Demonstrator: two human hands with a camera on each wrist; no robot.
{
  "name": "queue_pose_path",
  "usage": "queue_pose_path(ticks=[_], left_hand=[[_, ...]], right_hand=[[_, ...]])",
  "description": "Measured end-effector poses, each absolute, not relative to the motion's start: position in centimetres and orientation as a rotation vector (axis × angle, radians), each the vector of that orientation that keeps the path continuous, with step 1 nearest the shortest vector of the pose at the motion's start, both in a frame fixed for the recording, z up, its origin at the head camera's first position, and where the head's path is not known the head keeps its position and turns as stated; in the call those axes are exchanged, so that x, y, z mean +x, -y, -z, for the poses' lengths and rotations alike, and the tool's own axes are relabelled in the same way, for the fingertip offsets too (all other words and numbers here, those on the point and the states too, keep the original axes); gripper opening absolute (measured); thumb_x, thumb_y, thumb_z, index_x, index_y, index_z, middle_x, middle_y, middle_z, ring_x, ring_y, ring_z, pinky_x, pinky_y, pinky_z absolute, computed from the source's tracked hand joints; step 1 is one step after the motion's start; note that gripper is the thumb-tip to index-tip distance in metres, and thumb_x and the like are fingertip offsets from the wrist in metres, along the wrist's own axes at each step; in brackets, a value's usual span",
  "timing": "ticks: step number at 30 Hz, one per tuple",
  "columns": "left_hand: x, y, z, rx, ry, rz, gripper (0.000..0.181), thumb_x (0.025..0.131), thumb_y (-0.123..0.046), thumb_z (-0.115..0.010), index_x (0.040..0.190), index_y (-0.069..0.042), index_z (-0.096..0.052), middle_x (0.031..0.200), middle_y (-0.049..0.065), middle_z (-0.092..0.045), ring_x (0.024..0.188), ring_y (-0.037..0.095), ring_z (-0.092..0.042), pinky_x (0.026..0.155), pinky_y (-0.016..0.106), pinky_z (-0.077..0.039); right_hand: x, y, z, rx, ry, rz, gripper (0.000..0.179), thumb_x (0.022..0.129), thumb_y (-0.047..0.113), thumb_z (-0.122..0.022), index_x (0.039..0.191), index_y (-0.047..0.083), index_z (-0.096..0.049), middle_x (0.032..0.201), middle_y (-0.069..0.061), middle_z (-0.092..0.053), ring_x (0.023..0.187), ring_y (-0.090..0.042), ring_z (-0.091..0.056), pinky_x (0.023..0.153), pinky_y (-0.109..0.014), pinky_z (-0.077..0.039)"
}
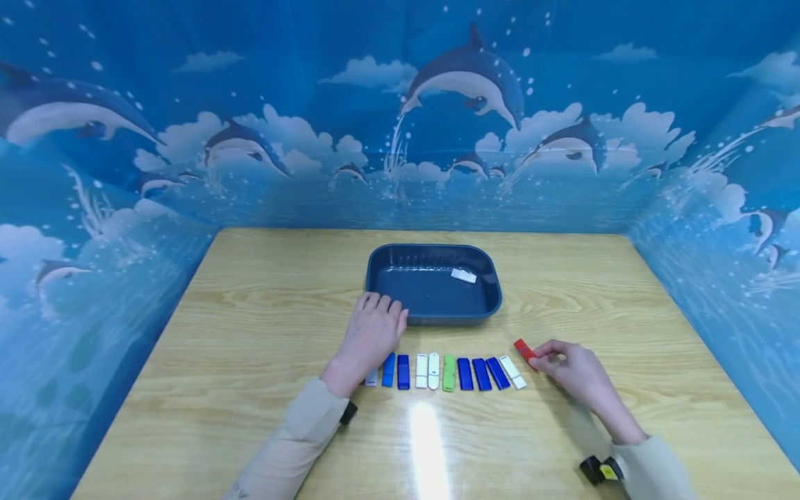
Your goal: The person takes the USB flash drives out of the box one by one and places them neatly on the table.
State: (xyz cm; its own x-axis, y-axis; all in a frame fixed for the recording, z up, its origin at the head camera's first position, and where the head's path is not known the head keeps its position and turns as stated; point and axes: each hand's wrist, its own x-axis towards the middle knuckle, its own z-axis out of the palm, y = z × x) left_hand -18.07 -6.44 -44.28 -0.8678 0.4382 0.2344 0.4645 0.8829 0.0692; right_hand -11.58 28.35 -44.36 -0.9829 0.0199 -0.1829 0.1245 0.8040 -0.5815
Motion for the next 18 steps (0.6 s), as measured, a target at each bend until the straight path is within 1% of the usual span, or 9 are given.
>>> queue_pose_path(ticks=[3,5,8,15,18], left_hand=[[-18.1,6.4,44.3,-0.689,2.843,0.187,0.036,0.109,-0.030,-0.042,0.117,-0.005,-0.068,0.114,0.012,-0.070,0.118,0.031,-0.061,0.116,0.049,-0.036],[-18.1,6.4,44.3,-0.690,2.840,0.186,0.036,0.109,-0.030,-0.042,0.117,-0.005,-0.068,0.114,0.012,-0.070,0.118,0.031,-0.061,0.116,0.049,-0.036],[-18.1,6.4,44.3,-0.692,2.831,0.183,0.035,0.109,-0.030,-0.043,0.116,-0.005,-0.068,0.113,0.012,-0.071,0.117,0.030,-0.062,0.116,0.049,-0.037],[-18.1,6.4,44.3,-0.690,2.836,0.181,0.035,0.109,-0.029,-0.044,0.116,-0.006,-0.068,0.114,0.012,-0.071,0.118,0.031,-0.062,0.116,0.049,-0.037],[-18.1,6.4,44.3,-0.690,2.837,0.176,0.035,0.109,-0.029,-0.043,0.116,-0.006,-0.068,0.114,0.012,-0.071,0.118,0.031,-0.061,0.116,0.049,-0.037]], right_hand=[[-11.4,-28.3,44.7,0.070,-2.862,0.874,0.025,0.092,0.024,-0.073,0.109,0.006,-0.070,0.080,0.001,-0.066,0.055,-0.014,-0.046,0.053,-0.029,-0.036],[-11.3,-28.3,44.8,0.041,-2.881,0.854,0.024,0.091,0.023,-0.073,0.109,0.007,-0.069,0.086,0.000,-0.069,0.056,-0.015,-0.046,0.053,-0.029,-0.036],[-11.0,-28.3,44.7,0.008,-2.897,0.816,0.025,0.091,0.023,-0.073,0.108,0.005,-0.068,0.086,-0.001,-0.069,0.058,-0.016,-0.047,0.053,-0.030,-0.035],[-10.2,-28.0,44.4,-0.026,-2.920,0.715,0.025,0.092,0.025,-0.074,0.107,0.007,-0.066,0.086,0.000,-0.071,0.070,-0.014,-0.060,0.060,-0.032,-0.042],[-9.9,-27.9,44.4,-0.035,-2.920,0.700,0.025,0.092,0.026,-0.074,0.108,0.008,-0.066,0.086,0.001,-0.071,0.072,-0.014,-0.061,0.060,-0.032,-0.042]])
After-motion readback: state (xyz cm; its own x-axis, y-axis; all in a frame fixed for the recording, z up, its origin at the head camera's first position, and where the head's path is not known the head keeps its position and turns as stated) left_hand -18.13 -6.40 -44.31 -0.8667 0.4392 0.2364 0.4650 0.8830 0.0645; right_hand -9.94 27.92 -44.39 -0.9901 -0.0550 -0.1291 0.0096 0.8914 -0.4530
